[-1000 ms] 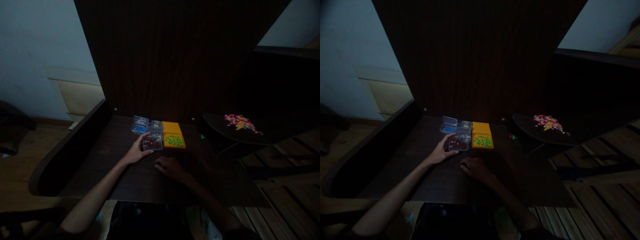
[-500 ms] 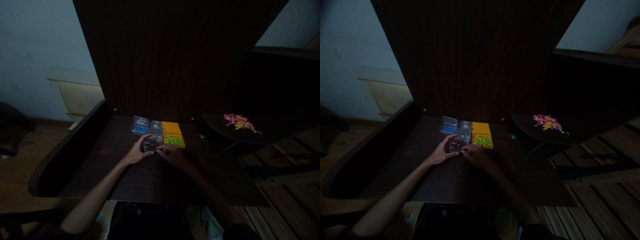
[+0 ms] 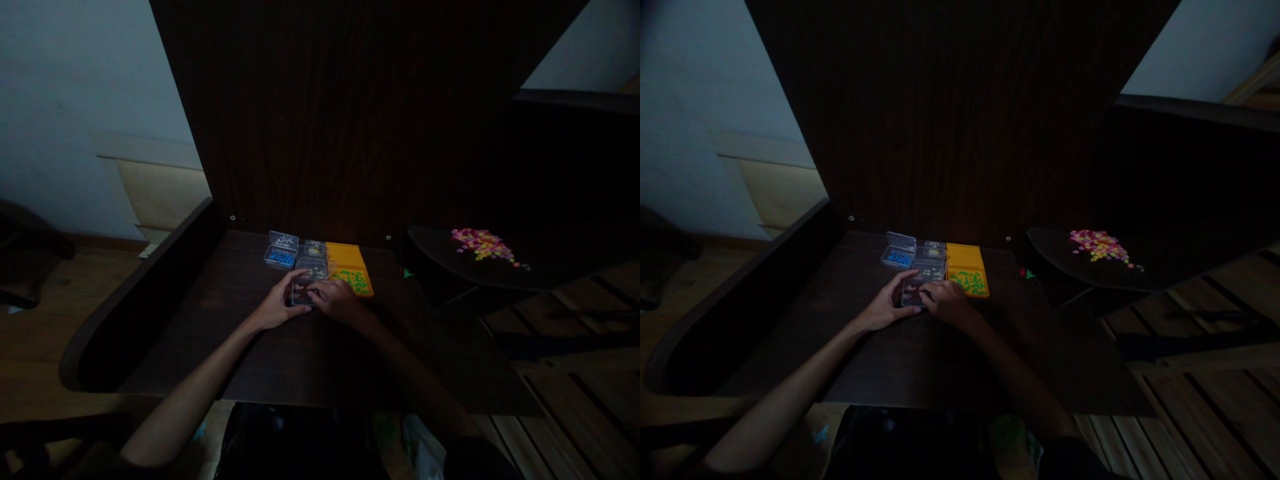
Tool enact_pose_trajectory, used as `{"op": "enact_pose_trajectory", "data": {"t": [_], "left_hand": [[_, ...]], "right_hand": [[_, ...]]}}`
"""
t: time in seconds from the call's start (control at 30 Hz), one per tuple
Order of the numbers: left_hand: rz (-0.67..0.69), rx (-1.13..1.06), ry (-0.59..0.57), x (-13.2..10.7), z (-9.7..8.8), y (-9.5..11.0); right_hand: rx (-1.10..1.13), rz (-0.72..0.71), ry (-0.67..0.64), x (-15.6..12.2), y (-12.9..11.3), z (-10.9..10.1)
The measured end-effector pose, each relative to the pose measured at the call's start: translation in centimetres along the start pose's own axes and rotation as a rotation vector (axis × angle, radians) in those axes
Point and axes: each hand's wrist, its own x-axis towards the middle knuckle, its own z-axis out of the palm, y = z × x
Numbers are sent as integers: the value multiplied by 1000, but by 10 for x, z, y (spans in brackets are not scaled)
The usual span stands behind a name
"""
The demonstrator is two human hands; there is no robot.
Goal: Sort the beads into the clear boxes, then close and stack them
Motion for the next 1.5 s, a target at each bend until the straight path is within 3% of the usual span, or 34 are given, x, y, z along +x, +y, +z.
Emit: {"op": "enact_pose_trajectory", "data": {"t": [0.47,0.77,0.87,1.0,1.13,1.23,1.33,1.5], "left_hand": [[6,21,7,0,-1,1],[-15,1,43,0,-2,4],[-3,19,53,1,-2,4],[-5,37,62,1,-3,4],[-13,18,59,1,-3,4],[-20,31,58,1,-3,4],[-7,33,54,0,-4,3],[5,15,23,0,-3,1]], "right_hand": [[-20,21,-72,-8,-3,-4],[108,-24,69,-30,-13,-12],[164,-92,-35,-46,-23,-11],[133,-138,-224,-63,-30,6],[46,-78,-259,-72,-29,28],[16,-47,-267,-74,-27,32],[52,-27,-233,-72,-25,26],[158,-11,12,-59,-17,7]]}}
